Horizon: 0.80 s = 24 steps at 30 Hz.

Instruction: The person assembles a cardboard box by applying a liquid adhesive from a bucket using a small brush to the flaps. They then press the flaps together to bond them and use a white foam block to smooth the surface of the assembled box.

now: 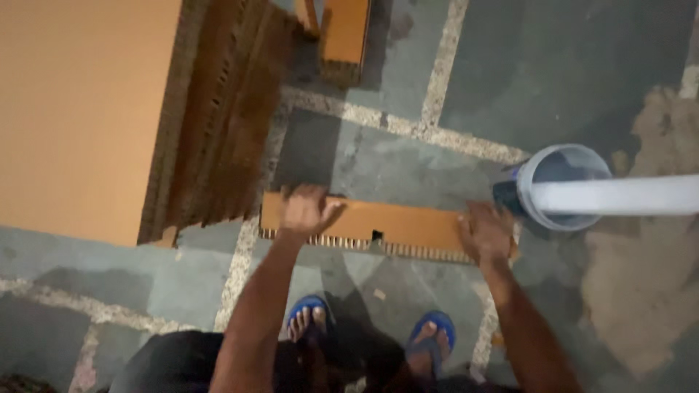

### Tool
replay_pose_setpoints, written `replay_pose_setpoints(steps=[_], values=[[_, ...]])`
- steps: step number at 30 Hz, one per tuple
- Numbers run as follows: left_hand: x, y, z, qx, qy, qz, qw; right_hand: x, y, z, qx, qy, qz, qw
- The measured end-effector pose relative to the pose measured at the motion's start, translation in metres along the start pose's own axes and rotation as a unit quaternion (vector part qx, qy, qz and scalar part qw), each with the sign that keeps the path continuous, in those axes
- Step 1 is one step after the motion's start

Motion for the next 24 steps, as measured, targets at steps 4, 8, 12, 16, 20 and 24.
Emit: replay_pose_setpoints(steps=[4,8,12,16,20,24], values=[[-0.022,0.003,-0.003,0.06,-0.151,-0.284,0.945,-0.002,-0.018,-0.019,0.033,0.026,-0.004,0.999],[-0.038,0.003,0.024,0.047,-0.131,-0.382,0.913,-0.008,-0.041,-0.06,0.056,0.057,-0.047,0.996],[-0.046,0.044,0.1,0.135,-0.136,-0.414,0.89,-0.015,-0.022,-0.135,0.035,-0.036,0.075,0.996],[-0.043,0.046,0.12,0.084,-0.134,-0.3,0.941,-0.027,-0.01,-0.166,0.035,-0.006,0.053,0.998],[-0.032,0.03,0.042,0.048,-0.166,-0.336,0.926,-0.018,-0.026,-0.114,0.078,0.012,-0.019,0.997],[0.0,0.0,-0.058,0.077,-0.245,-0.366,0.895,-0.011,-0.011,-0.037,0.114,0.006,0.015,0.993]])
Point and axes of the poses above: each hand's wrist, its own x-axis away from the middle knuckle, its own y-axis out of the palm, z = x × y, the point moved 5 cm from there along -x, towards the middle knuckle, and after that the axes turned 6 degrees about -z, right-handed, at the moved point
